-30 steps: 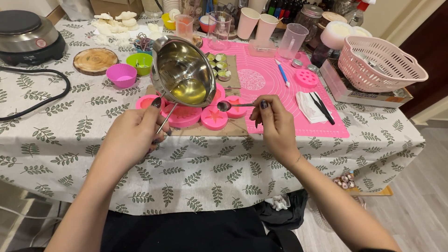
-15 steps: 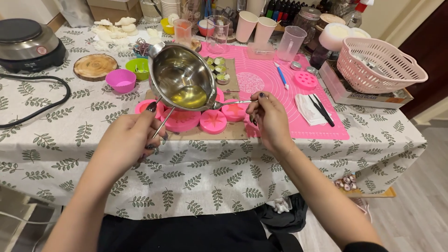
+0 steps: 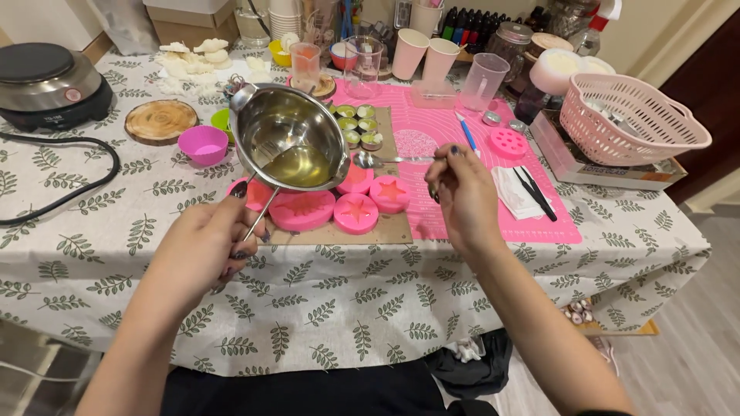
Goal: Pouring melted wax from a small metal pot into various sea-themed silicone molds using a spoon to control the flow.
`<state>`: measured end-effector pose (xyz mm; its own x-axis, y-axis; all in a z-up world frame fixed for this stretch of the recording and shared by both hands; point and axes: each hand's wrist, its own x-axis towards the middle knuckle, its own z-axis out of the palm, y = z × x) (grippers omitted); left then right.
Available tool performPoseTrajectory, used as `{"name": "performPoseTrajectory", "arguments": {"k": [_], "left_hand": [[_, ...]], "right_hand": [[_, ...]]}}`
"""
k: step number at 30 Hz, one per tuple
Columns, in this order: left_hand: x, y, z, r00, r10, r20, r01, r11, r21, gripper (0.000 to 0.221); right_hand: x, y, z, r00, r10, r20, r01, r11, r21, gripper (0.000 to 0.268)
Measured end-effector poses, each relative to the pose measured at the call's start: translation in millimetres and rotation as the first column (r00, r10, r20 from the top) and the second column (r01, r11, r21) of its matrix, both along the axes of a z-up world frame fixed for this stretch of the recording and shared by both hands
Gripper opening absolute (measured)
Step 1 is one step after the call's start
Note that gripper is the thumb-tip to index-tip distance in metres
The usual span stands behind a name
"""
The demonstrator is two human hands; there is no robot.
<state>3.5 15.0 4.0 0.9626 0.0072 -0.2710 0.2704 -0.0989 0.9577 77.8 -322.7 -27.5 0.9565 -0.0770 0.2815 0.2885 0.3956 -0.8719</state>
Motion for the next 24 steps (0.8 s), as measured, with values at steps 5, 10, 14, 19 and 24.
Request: {"name": "performPoseTrajectory", "arguments": {"k": [5, 10, 14, 19, 24], "left_hand": [[1.6, 4.6, 0.5, 1.0, -0.003, -0.03, 0.001, 0.998, -0.07, 0.047], [-3.2, 15.1, 8.9, 0.998, 0.013, -0.064, -0.02, 0.995, -0.101, 0.047], [-4.0, 29.8, 5.2, 0.997, 0.018, -0.071, -0.027, 0.99, -0.139, 0.046], [-6.3, 46.6, 13.4, 0.992, 0.09, -0.094, -0.107, 0.974, -0.198, 0.044], [1.2, 69.3, 17.6, 0.982, 0.155, -0.107, -0.182, 0.92, -0.347, 0.042]], "right_hand": [[12.3, 43.9, 27.0, 0.965, 0.093, 0.244, 0.011, 0.919, -0.393, 0.017], [1.2, 79.2, 58.1, 0.707, 0.331, 0.625, 0.424, 0.508, -0.749, 0.021], [11.3, 89.6, 66.0, 0.772, 0.317, 0.551, 0.352, 0.508, -0.786, 0.023], [25.6, 107.5, 68.1, 0.843, 0.237, 0.483, 0.236, 0.644, -0.728, 0.018], [52.2, 130.6, 80.6, 0.925, 0.32, 0.205, -0.166, 0.826, -0.538, 0.024]]}}
